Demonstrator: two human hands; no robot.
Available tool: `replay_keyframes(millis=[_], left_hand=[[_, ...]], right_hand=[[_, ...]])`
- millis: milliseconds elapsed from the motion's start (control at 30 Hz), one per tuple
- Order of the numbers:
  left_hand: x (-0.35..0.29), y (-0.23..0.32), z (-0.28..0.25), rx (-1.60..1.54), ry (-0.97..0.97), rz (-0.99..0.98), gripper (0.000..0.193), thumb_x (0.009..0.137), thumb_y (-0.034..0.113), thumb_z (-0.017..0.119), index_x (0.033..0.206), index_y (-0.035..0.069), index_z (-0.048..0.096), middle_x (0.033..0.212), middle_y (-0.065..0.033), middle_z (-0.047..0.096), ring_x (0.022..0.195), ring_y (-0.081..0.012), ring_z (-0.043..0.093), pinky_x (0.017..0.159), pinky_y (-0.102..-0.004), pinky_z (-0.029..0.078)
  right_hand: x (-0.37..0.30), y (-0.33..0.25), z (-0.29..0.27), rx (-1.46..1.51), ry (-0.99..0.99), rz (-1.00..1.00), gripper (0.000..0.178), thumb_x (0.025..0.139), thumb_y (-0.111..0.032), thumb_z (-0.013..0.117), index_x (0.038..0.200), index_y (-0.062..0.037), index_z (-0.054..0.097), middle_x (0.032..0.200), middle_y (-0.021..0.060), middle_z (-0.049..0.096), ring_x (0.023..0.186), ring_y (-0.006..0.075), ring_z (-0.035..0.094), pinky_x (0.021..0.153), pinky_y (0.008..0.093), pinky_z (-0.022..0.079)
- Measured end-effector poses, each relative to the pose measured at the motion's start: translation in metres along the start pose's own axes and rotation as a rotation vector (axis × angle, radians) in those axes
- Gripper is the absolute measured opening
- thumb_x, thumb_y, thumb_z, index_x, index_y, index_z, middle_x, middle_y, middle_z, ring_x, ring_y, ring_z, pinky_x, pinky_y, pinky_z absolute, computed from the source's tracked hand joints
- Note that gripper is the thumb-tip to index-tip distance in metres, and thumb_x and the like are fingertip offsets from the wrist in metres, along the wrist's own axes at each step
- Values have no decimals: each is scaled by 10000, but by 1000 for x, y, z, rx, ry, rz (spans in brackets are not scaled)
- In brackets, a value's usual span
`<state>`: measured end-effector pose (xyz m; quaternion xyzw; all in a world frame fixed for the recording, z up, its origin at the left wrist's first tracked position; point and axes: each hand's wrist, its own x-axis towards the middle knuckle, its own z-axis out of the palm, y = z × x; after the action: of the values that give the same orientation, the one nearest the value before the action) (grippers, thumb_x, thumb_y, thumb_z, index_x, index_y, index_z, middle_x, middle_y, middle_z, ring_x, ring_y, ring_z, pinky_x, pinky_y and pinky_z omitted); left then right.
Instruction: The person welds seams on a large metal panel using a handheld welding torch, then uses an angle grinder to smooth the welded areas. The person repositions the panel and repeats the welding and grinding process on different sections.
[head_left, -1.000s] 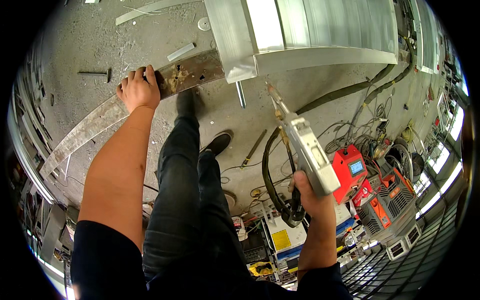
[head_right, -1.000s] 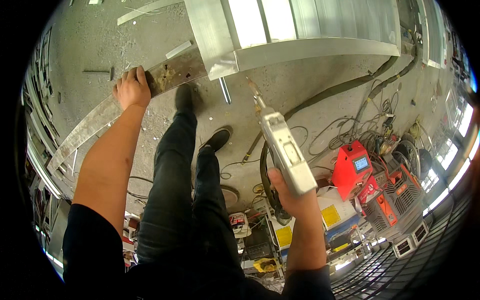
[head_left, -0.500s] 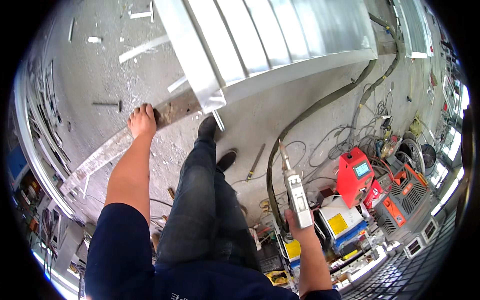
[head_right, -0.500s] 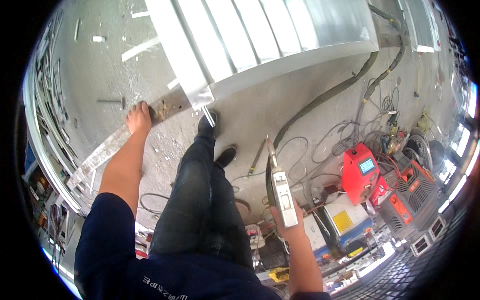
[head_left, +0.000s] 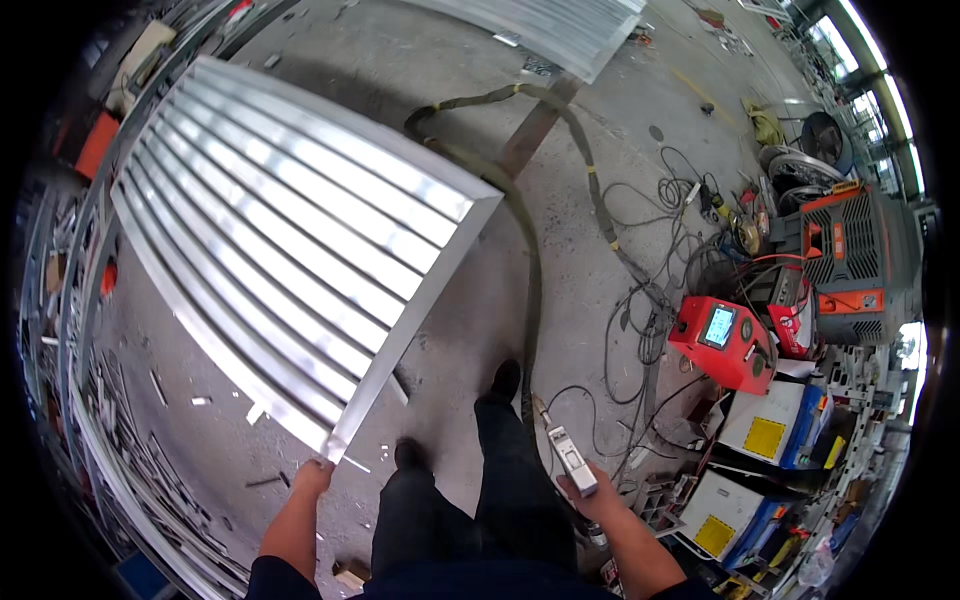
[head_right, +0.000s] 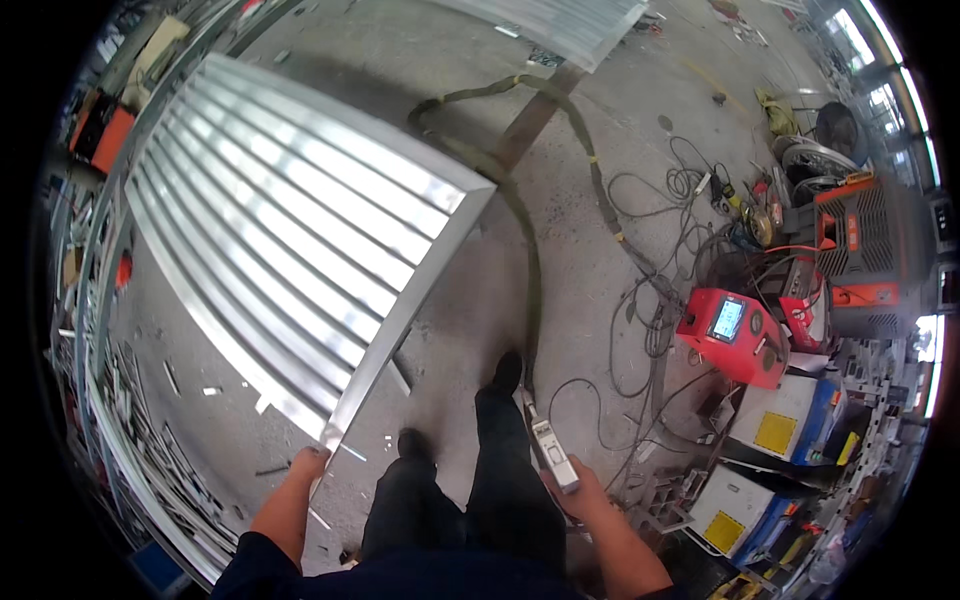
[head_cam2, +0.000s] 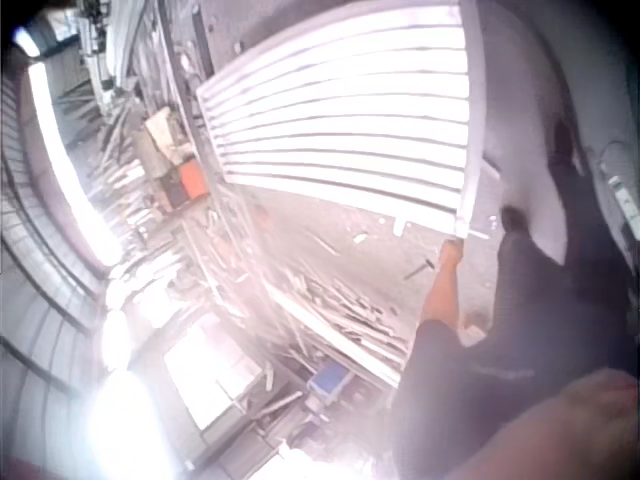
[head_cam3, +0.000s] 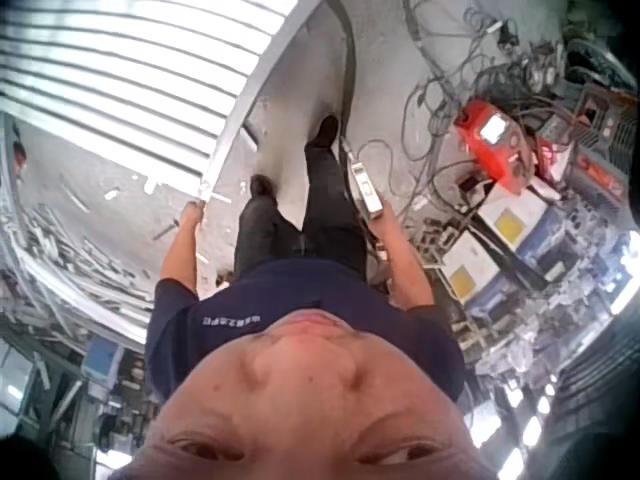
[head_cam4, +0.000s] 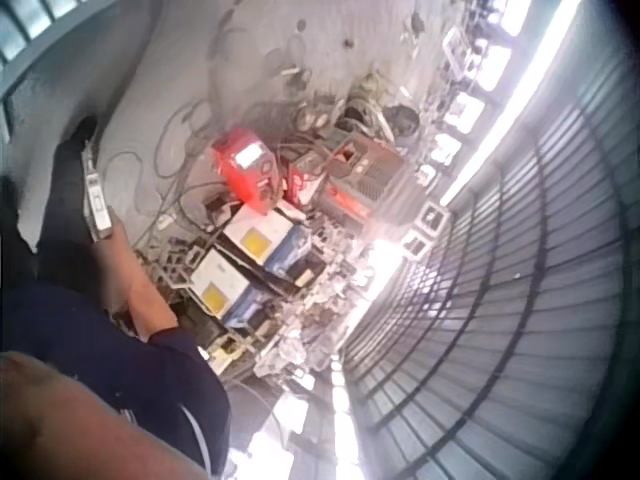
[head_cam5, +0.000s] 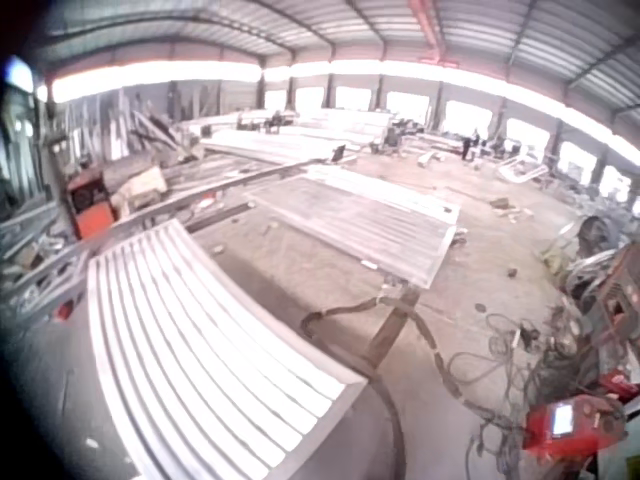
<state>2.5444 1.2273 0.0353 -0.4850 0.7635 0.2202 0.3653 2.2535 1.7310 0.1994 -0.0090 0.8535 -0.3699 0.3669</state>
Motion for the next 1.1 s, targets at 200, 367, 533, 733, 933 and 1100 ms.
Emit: replay_keyframes(millis=[200, 367, 533, 733, 933, 1100], left_hand=[[-47, 166, -45, -146, -101, 81, 552, 850, 507, 633, 1037, -8, 696, 1026, -241, 693, 1012, -381, 659, 895, -438, 507], [-67, 270, -67, -94, -257, 272, 573, 859, 521, 625, 1098, 5, 695, 1023, -229, 700, 1018, -360, 663, 899, -428, 507], [-39, 346, -91, -108, -262, 248, 594, 839, 539, 638, 1102, 10, 698, 998, -219, 706, 978, -339, 677, 876, -415, 513], [60, 424, -143, 33, -252, 273, 588, 835, 547, 605, 966, -12, 732, 972, -252, 699, 973, -367, 669, 880, -426, 503], [108, 590, -259, -74, -160, 325, 611, 858, 521, 578, 1031, -54, 695, 1058, -276, 671, 1048, -414, 625, 931, -454, 475], [170, 701, -328, -221, 14, 463, 630, 864, 522, 617, 1105, -59, 650, 1069, -256, 676, 1022, -402, 639, 881, -441, 494]], right_hand=[[47, -29, -100, 287, 47, 234, 326, 901, -289, 712, 1033, -16, 594, 755, 59, 626, 690, 145, 634, 624, 309, 500], [86, -47, -192, 248, 174, 175, 327, 906, -322, 711, 974, -25, 593, 707, 13, 596, 591, 105, 586, 533, 289, 487], [140, -68, -268, 167, 268, 89, 341, 911, -340, 703, 970, -19, 606, 689, 5, 592, 586, 102, 577, 531, 287, 476], [207, -170, -344, 208, 288, 196, 342, 914, -321, 701, 1042, -15, 618, 719, 18, 611, 622, 110, 588, 548, 302, 480], [268, -225, -405, 184, 313, 39, 348, 910, -303, 704, 1092, -19, 617, 761, 53, 625, 662, 124, 599, 612, 298, 495], [321, -272, -459, 309, 306, 71, 305, 918, -277, 694, 1026, -6, 607, 726, 34, 614, 632, 124, 602, 581, 298, 488]])
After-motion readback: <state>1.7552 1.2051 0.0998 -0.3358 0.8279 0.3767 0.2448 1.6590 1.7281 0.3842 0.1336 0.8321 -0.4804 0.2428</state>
